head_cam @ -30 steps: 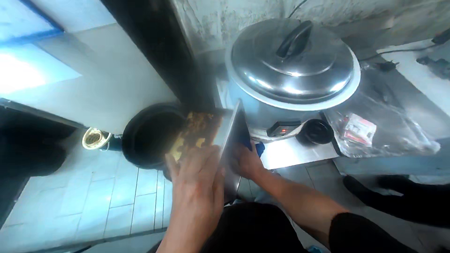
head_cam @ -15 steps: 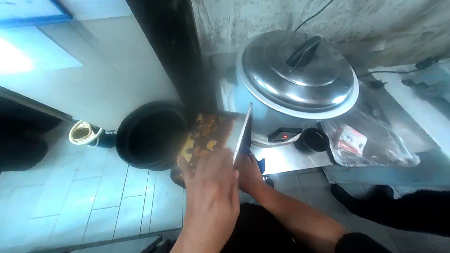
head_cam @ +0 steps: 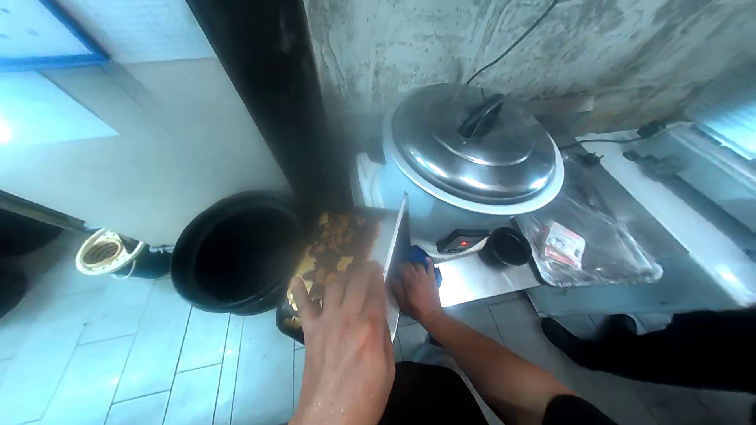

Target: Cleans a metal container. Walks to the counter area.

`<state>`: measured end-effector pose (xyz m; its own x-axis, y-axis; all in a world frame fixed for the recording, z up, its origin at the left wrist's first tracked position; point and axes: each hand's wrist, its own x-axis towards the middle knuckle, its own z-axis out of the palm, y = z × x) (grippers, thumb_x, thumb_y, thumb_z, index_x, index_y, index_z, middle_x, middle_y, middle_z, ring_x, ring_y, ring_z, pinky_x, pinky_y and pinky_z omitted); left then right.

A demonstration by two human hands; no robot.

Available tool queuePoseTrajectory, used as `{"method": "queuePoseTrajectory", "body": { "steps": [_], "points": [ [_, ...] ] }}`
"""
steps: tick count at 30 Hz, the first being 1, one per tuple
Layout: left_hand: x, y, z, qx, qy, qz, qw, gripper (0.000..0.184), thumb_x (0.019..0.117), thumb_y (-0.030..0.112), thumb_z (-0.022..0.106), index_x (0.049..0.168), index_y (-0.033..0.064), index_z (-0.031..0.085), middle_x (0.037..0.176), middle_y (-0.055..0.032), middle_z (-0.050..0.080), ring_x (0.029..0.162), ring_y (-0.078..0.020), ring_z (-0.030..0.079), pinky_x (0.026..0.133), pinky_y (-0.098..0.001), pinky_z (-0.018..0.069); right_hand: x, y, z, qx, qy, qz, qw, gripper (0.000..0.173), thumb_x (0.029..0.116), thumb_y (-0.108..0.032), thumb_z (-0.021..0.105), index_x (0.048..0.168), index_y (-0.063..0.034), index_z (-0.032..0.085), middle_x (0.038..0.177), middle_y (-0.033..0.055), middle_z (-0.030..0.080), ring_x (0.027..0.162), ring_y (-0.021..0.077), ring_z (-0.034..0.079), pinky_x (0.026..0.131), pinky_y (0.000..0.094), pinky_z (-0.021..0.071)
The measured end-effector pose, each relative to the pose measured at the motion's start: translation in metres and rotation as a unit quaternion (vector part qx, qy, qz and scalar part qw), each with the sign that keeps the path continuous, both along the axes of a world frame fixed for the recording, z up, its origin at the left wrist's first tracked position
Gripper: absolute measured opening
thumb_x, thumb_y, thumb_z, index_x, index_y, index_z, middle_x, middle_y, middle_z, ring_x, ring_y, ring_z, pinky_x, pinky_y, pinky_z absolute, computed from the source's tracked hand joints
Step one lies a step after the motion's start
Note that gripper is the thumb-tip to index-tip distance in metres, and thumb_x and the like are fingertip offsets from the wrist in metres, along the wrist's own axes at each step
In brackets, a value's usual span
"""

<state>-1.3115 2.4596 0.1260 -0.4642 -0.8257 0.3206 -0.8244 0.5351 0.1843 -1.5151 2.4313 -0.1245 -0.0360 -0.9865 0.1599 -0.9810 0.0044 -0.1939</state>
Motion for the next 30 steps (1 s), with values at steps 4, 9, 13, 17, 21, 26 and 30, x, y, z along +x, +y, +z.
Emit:
{"method": "queuePoseTrajectory", "body": {
  "steps": [4,9,13,17,21,26,30],
  "points": [
    [0.000,-0.003,0.002,-0.011,-0.013,-0.011,1.000,0.041,0.0965,0.025,0.050,0.130,0.0162,0.072,0.132,-0.0001,0.068,0.121,-0.0319,0.064,0.109,-0.0824,0.0227,-0.013,-0.034,0.054,-0.229,0.056,0.074,0.969,0.024,0.0958,-0.029,0.057,0.107,-0.0172,0.075,0.108,0.0080,0.074,0.111,0.0332,0.067,0.108,0.0683,0.0373],
    [0.001,-0.007,0.003,-0.014,-0.025,-0.027,0.999,0.040,0.0966,0.022,0.047,0.127,0.0142,0.072,0.131,-0.0008,0.068,0.120,-0.0317,0.065,0.109,-0.0828,0.0225,-0.008,-0.057,0.097,-0.309,0.040,0.120,0.943,0.021,0.0919,-0.015,0.058,0.100,-0.0126,0.077,0.105,0.0096,0.077,0.110,0.0342,0.069,0.110,0.0651,0.0378],
    [0.003,-0.013,0.004,-0.018,-0.031,-0.022,0.999,0.041,0.0940,0.019,0.051,0.130,0.0173,0.072,0.132,0.0020,0.068,0.120,-0.0289,0.065,0.107,-0.0830,0.0244,-0.018,-0.031,0.041,0.032,0.029,0.067,0.997,0.036,0.0957,-0.022,0.062,0.124,-0.0028,0.072,0.132,0.0196,0.068,0.136,0.0390,0.054,0.121,0.0639,0.0279],
    [0.004,-0.014,0.001,-0.026,-0.017,-0.019,0.999,0.040,0.0958,0.019,0.048,0.127,0.0171,0.073,0.130,0.0017,0.068,0.120,-0.0286,0.065,0.108,-0.0822,0.0246,-0.010,-0.007,0.017,0.152,0.033,0.042,0.987,0.054,0.0973,-0.032,0.055,0.143,-0.0023,0.057,0.153,0.0223,0.050,0.150,0.0409,0.035,0.124,0.0634,0.0175],
    [0.005,-0.015,0.002,-0.017,0.002,-0.022,1.000,0.040,0.0953,0.021,0.049,0.127,0.0167,0.072,0.128,0.0018,0.069,0.121,-0.0280,0.064,0.109,-0.0816,0.0239,0.000,0.019,0.035,0.197,-0.069,0.077,0.975,0.076,0.0915,-0.055,0.060,0.149,-0.0067,0.051,0.157,0.0191,0.046,0.153,0.0364,0.032,0.127,0.0597,0.0119],
    [0.003,-0.014,0.001,0.015,0.043,-0.013,0.999,0.036,0.0946,0.024,0.053,0.124,0.0177,0.072,0.128,0.0018,0.068,0.123,-0.0276,0.063,0.110,-0.0800,0.0270,0.037,0.051,0.056,0.303,-0.262,0.238,0.885,0.054,0.0985,-0.031,0.063,0.144,-0.0037,0.056,0.149,0.0148,0.057,0.146,0.0250,0.045,0.129,0.0467,0.0213],
    [0.002,-0.012,0.008,0.066,0.080,0.024,0.994,0.021,0.0942,0.029,0.062,0.107,0.0166,0.072,0.117,-0.0042,0.067,0.116,-0.0278,0.063,0.104,-0.0618,0.0451,0.059,0.036,0.108,0.384,-0.550,0.136,0.729,0.031,0.1043,-0.012,0.051,0.125,0.0068,0.065,0.117,0.0142,0.070,0.111,0.0142,0.065,0.101,0.0349,0.0510]
  ]
}}
